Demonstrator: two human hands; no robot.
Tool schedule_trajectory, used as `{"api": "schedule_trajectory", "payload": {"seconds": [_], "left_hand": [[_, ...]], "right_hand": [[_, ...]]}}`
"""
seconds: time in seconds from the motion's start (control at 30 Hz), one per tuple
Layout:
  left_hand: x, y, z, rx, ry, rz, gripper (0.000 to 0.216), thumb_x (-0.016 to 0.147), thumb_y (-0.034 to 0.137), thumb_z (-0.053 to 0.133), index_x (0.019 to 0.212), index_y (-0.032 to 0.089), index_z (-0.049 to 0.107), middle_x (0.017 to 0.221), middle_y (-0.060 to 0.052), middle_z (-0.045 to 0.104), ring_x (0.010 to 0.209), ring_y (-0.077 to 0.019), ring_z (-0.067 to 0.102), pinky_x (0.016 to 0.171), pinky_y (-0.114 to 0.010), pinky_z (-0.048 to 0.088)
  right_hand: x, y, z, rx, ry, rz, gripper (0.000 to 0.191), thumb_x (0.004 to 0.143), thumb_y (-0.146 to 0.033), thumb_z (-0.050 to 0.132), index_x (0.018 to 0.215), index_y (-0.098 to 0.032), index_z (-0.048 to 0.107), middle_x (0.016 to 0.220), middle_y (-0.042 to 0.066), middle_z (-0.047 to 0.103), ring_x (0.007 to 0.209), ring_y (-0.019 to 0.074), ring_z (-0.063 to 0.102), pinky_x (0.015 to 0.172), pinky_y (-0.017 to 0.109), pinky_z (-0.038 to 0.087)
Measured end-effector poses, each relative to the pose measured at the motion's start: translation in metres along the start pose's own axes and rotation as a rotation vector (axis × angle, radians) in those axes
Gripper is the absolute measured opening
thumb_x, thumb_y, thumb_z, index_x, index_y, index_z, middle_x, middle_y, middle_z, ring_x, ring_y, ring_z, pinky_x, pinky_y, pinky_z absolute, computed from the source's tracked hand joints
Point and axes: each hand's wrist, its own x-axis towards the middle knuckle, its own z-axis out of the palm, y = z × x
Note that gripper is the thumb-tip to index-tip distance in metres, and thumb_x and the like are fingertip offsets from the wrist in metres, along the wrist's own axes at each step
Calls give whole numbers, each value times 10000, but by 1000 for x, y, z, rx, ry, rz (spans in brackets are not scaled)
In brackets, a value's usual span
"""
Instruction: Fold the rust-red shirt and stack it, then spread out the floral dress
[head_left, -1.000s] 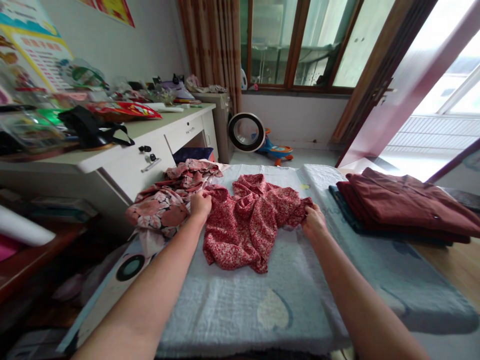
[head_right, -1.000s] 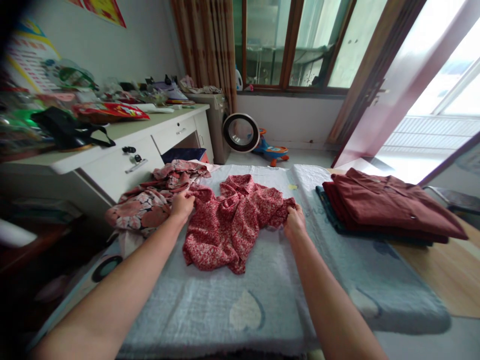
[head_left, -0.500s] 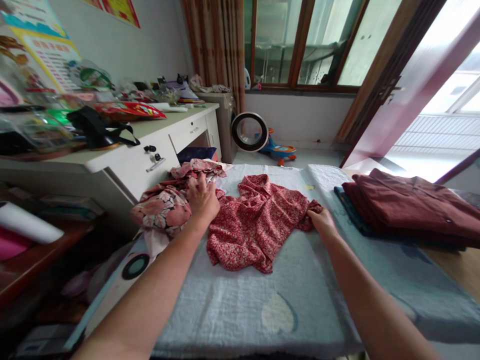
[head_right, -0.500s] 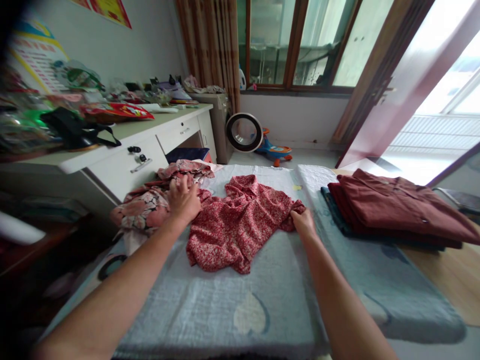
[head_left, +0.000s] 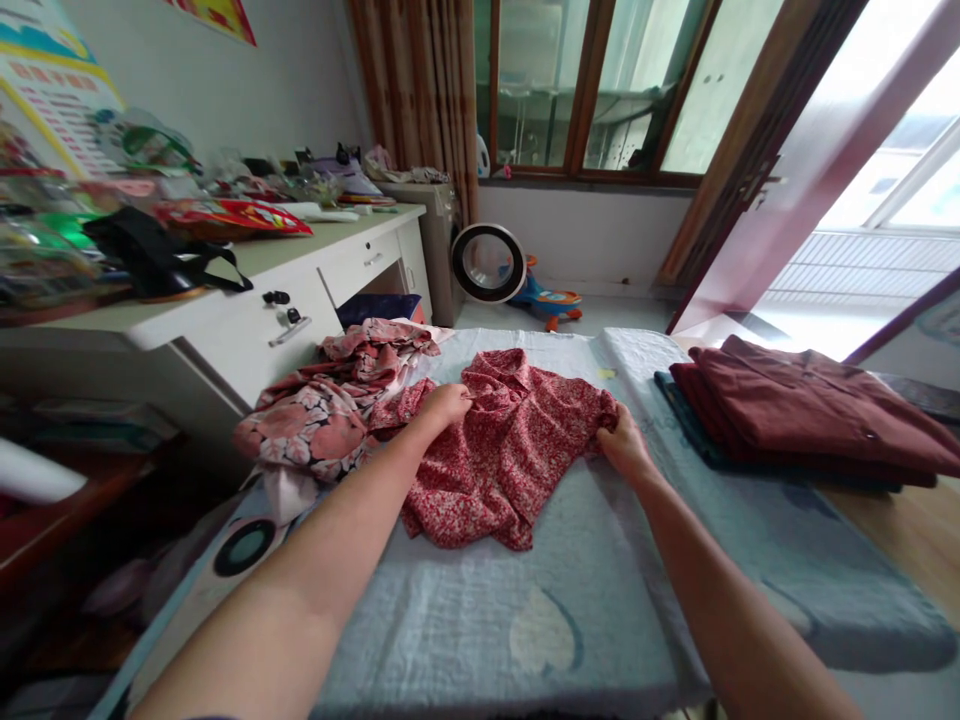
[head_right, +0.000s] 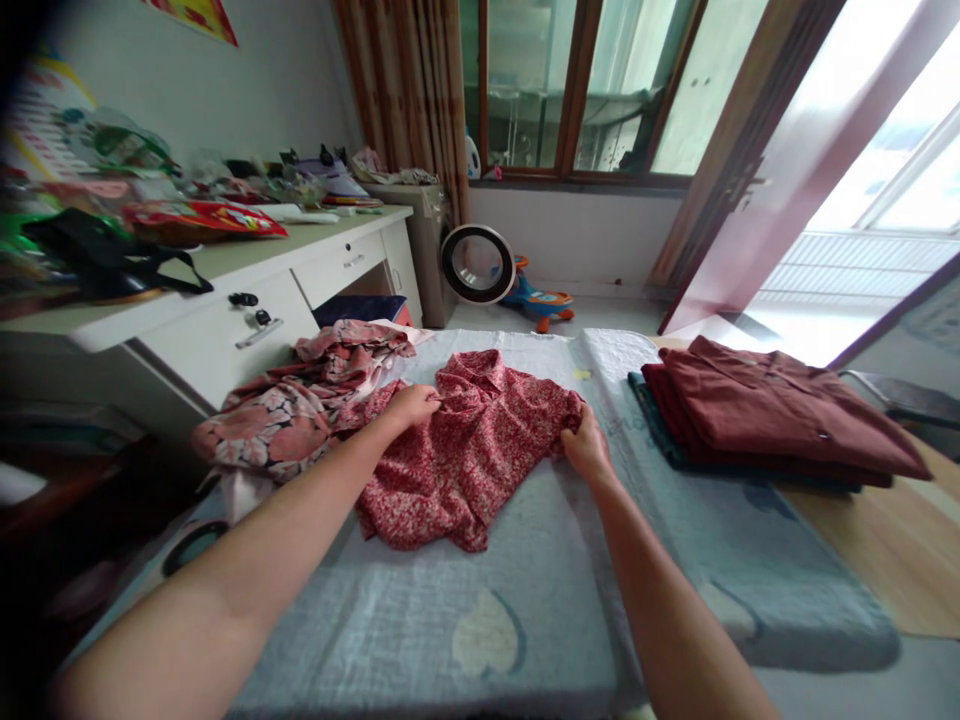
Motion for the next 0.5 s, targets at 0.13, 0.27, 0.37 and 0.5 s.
{"api": "schedule_trajectory", "payload": {"seconds": [0.13,0.27,0.37,0.5], "left_hand": [[3,-28,-24,3,138,-190,193,843,220,515,837,170,701,865,-108,724,858,-243,666,751,-299,477],[1,-56,-47,-8,278,-352,235,905,213,472,990,103,661,917,-134,696,908,-259,644,801,-363,484],[-1,-66,-55,-22,370,-429,279,947,189,407,1089,58,608,1061,-173,653,1002,-287,615,860,-417,475],[-8,-60,-47,-27,509,-370,410,895,184,517,1269,21,471,1319,-230,491,1227,-324,483,1018,-426,409]], "right_hand": [[13,8,-22,-24,74,52,495,651,-212,531,1143,-219,585,905,45,660,811,231,608,741,340,481],[22,16,-46,-183,161,124,499,651,-167,554,1149,-179,588,786,44,625,806,250,594,780,369,447],[27,21,-54,-196,278,110,442,669,-160,521,1105,-146,595,770,54,613,847,258,594,826,372,435],[31,27,-47,-111,368,120,372,751,-257,473,1092,-147,574,874,70,627,810,217,604,773,329,463]]}}
